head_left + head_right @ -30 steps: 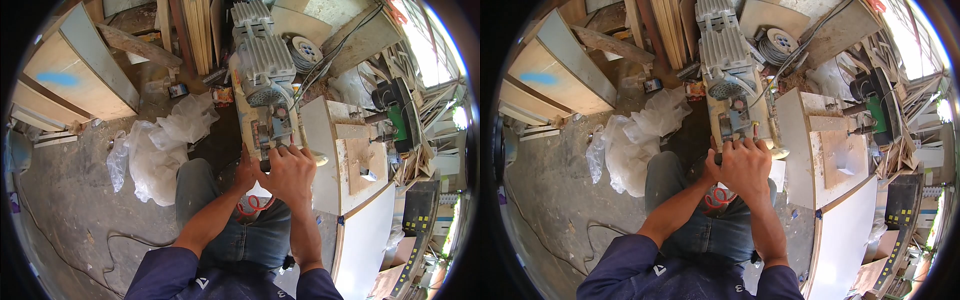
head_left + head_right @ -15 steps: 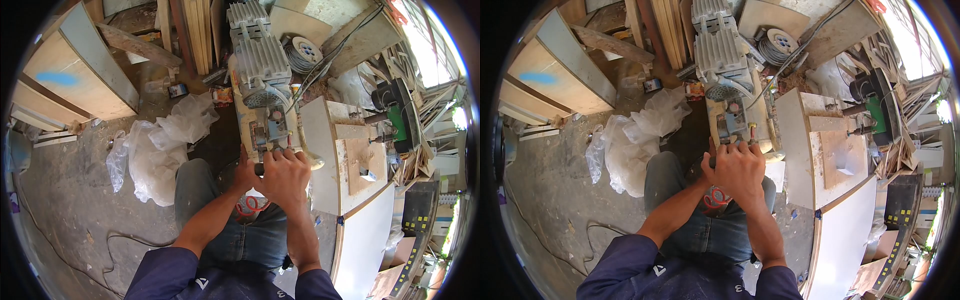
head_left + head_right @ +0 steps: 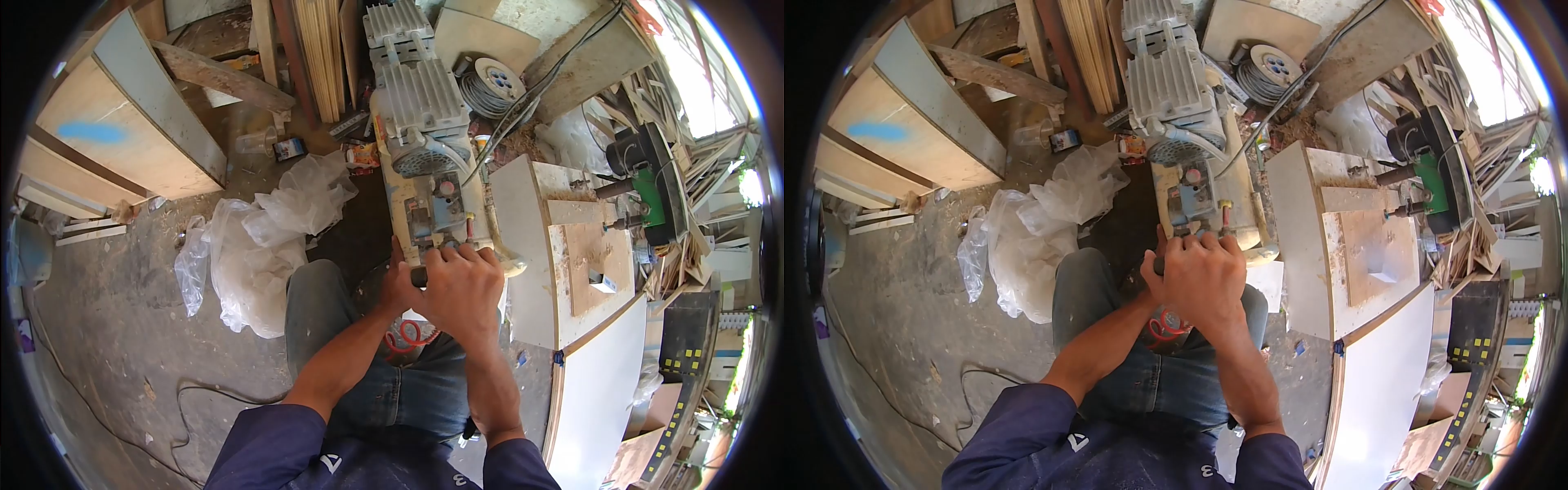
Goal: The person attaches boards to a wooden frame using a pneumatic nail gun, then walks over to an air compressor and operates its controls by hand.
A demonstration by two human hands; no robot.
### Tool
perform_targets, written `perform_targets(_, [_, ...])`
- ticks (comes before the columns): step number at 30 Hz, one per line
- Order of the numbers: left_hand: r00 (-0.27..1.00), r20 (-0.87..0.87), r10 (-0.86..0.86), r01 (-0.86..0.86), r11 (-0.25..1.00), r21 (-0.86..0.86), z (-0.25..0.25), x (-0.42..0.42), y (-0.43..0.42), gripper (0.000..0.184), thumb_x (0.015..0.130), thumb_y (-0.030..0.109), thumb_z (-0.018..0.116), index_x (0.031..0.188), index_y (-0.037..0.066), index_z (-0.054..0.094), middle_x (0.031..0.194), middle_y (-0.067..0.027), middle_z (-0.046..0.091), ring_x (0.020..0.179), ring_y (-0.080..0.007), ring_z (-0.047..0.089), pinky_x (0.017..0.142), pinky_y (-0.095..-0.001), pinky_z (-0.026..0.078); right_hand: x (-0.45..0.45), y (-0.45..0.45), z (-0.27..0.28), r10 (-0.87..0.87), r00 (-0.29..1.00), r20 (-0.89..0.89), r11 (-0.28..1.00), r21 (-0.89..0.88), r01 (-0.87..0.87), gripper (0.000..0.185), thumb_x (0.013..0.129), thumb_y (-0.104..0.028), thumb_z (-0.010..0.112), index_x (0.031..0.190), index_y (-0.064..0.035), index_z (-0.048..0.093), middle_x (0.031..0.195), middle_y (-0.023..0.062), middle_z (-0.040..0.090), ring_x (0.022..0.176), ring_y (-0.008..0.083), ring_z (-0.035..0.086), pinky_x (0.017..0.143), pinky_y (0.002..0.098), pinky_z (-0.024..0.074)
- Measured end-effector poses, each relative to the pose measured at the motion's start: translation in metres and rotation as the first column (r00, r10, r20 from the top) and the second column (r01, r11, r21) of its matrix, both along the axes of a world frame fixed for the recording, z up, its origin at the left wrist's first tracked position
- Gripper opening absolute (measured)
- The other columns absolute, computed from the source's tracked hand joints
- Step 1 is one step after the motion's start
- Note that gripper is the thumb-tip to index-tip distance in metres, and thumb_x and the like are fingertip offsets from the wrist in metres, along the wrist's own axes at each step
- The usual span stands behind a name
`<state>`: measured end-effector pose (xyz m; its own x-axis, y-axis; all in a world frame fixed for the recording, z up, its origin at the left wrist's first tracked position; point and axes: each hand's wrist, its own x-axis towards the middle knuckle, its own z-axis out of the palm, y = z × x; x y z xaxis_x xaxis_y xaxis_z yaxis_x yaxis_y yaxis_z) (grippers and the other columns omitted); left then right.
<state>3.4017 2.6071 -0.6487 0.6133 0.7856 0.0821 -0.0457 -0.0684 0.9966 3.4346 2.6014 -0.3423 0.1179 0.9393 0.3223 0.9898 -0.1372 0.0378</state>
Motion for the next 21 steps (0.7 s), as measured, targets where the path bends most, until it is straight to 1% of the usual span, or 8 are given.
perform_targets(2, [0.982, -0.191, 0.011, 0.021, 0.986, 0.166, 0.005, -0.002, 0.002, 0.088, 0.092, 0.028, 0.066, 0.155, -0.001, 0.012, 0.156, -0.0352, 0.029, 0.128, -0.0504, 0.052, 0.094, -0.0481, 0.054, 0.006, 0.001, 0.003, -0.001, 1.000, 0.006, 1.000, 0.007, 0.001, 0.034, 0.079, -0.037, 0.070, 0.063, -0.0072, 0.065, 0.062, 0.0070, 0.065, 0.064, 0.0247, 0.066, 0.064, 0.0396, 0.0489])
perform_targets(4, [0.962, -0.270, 0.031, 0.032, 0.973, 0.229, 0.011, -0.002, 0.005, 0.091, 0.093, 0.027, 0.064, 0.158, 0.000, 0.006, 0.155, -0.0347, 0.031, 0.126, -0.0502, 0.053, 0.094, -0.0481, 0.055, 0.013, 0.003, 0.008, -0.001, 1.000, 0.012, 1.000, 0.014, 0.001, 0.034, 0.078, -0.037, 0.071, 0.062, -0.0072, 0.066, 0.062, 0.0067, 0.065, 0.063, 0.0246, 0.066, 0.064, 0.0394, 0.0492])
perform_targets(6, [0.967, -0.236, 0.093, -0.039, 0.974, 0.225, 0.016, 0.001, 0.007, 0.094, 0.095, 0.027, 0.063, 0.160, 0.001, 0.001, 0.155, -0.0342, 0.032, 0.125, -0.0499, 0.055, 0.094, -0.0481, 0.055, 0.019, 0.004, 0.013, -0.036, 0.999, 0.012, 0.999, 0.017, 0.036, 0.034, 0.077, -0.037, 0.072, 0.060, -0.0074, 0.067, 0.059, 0.0065, 0.064, 0.062, 0.0245, 0.066, 0.065, 0.0391, 0.0496])
perform_targets(8, [0.968, -0.211, 0.138, -0.092, 0.973, 0.214, 0.021, 0.006, 0.009, 0.091, 0.097, 0.029, 0.062, 0.160, 0.001, 0.003, 0.153, -0.0351, 0.034, 0.123, -0.0511, 0.055, 0.092, -0.0495, 0.055, 0.026, 0.006, 0.016, -0.036, 0.999, 0.026, 0.998, 0.045, 0.034, 0.035, 0.076, -0.037, 0.073, 0.060, -0.0070, 0.068, 0.057, 0.0072, 0.064, 0.059, 0.0256, 0.065, 0.064, 0.0394, 0.0495])
perform_targets(11, [0.969, -0.158, 0.188, -0.130, 0.939, 0.319, 0.025, 0.011, 0.010, 0.094, 0.097, 0.038, 0.064, 0.160, 0.000, 0.005, 0.147, -0.0355, 0.040, 0.119, -0.0523, 0.057, 0.090, -0.0497, 0.055, 0.036, 0.006, 0.021, -0.078, 0.997, -0.002, 0.996, 0.037, 0.078, 0.034, 0.075, -0.038, 0.074, 0.061, -0.0071, 0.070, 0.057, 0.0085, 0.064, 0.056, 0.0269, 0.064, 0.063, 0.0397, 0.0491])
perform_targets(13, [0.972, -0.172, 0.162, -0.128, 0.973, 0.191, 0.044, 0.009, 0.009, 0.100, 0.095, 0.047, 0.065, 0.160, -0.001, 0.006, 0.141, -0.0348, 0.046, 0.116, -0.0522, 0.058, 0.088, -0.0502, 0.055, 0.044, 0.006, 0.021, -0.094, 0.995, 0.034, 0.994, 0.050, 0.092, 0.034, 0.073, -0.038, 0.075, 0.061, -0.0072, 0.070, 0.055, 0.0101, 0.061, 0.053, 0.0279, 0.061, 0.062, 0.0402, 0.0486])
perform_targets(17, [0.967, -0.169, 0.192, -0.157, 0.967, 0.203, 0.047, 0.015, 0.009, 0.100, 0.094, 0.047, 0.067, 0.159, -0.002, 0.009, 0.136, -0.0350, 0.049, 0.114, -0.0516, 0.060, 0.086, -0.0504, 0.055, 0.052, 0.009, 0.027, -0.122, 0.992, 0.041, 0.991, 0.062, 0.119, 0.034, 0.072, -0.038, 0.075, 0.060, -0.0072, 0.070, 0.052, 0.0109, 0.058, 0.052, 0.0285, 0.060, 0.061, 0.0406, 0.0482])
perform_targets(21, [0.966, -0.133, 0.223, -0.195, 0.962, 0.194, 0.047, 0.020, 0.007, 0.094, 0.095, 0.038, 0.069, 0.159, -0.001, 0.013, 0.134, -0.0336, 0.052, 0.113, -0.0500, 0.061, 0.087, -0.0497, 0.054, 0.058, 0.009, 0.030, -0.170, 0.985, 0.042, 0.984, 0.056, 0.168, 0.033, 0.071, -0.037, 0.074, 0.060, -0.0064, 0.070, 0.051, 0.0112, 0.056, 0.051, 0.0297, 0.059, 0.061, 0.0416, 0.0481])
